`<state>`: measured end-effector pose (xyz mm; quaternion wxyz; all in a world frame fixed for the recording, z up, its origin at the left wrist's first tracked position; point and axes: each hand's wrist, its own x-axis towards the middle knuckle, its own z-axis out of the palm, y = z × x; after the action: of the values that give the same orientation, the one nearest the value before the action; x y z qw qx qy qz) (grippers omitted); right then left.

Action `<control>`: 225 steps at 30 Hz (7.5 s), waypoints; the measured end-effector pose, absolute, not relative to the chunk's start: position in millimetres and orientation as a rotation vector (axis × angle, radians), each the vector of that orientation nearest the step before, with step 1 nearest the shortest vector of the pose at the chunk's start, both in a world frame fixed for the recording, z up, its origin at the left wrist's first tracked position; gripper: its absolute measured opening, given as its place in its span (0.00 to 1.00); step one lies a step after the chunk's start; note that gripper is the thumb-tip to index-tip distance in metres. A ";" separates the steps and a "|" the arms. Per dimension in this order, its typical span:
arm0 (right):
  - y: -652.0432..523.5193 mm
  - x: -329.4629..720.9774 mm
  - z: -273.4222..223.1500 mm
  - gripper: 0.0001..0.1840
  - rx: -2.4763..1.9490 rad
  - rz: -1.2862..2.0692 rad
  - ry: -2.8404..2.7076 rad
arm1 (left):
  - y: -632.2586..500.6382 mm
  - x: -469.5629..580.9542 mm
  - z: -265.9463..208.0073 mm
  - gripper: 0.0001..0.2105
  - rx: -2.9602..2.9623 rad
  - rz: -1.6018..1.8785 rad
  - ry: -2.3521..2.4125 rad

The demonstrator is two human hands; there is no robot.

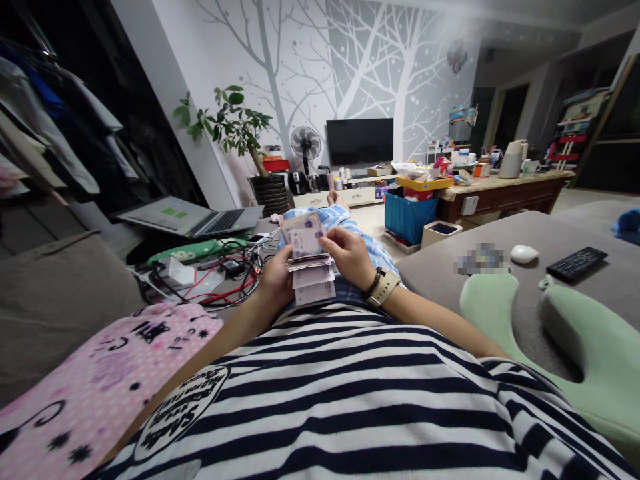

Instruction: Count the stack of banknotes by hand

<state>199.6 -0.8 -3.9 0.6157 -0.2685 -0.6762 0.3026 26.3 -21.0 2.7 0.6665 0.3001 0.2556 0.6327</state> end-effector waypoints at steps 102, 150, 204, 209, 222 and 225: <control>2.2 199.5 -7.5 0.38 -0.573 0.686 -1.583 | -18.2 21.6 -2.5 0.18 0.725 1.417 0.621; -12.0 198.9 1.2 0.46 -0.557 0.780 -1.615 | -24.1 26.5 3.7 0.24 0.659 1.445 0.603; 1.9 198.9 -7.5 0.40 -0.550 0.682 -1.595 | -17.4 22.9 0.1 0.21 0.720 1.410 0.642; 2.4 199.5 -7.4 0.39 -0.556 0.672 -1.599 | -13.1 21.5 -4.2 0.23 0.718 1.423 0.617; -1.0 198.8 -4.3 0.39 -0.552 0.674 -1.593 | -10.0 17.7 -8.5 0.22 0.762 1.419 0.600; -2.2 198.4 -3.9 0.40 -0.560 0.674 -1.588 | -13.1 20.0 -5.8 0.24 0.778 1.417 0.613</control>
<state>198.4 -2.2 -3.9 0.6162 -0.2433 -0.6896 0.2925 20.0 -13.1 -5.8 0.6491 0.3423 0.2699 0.6234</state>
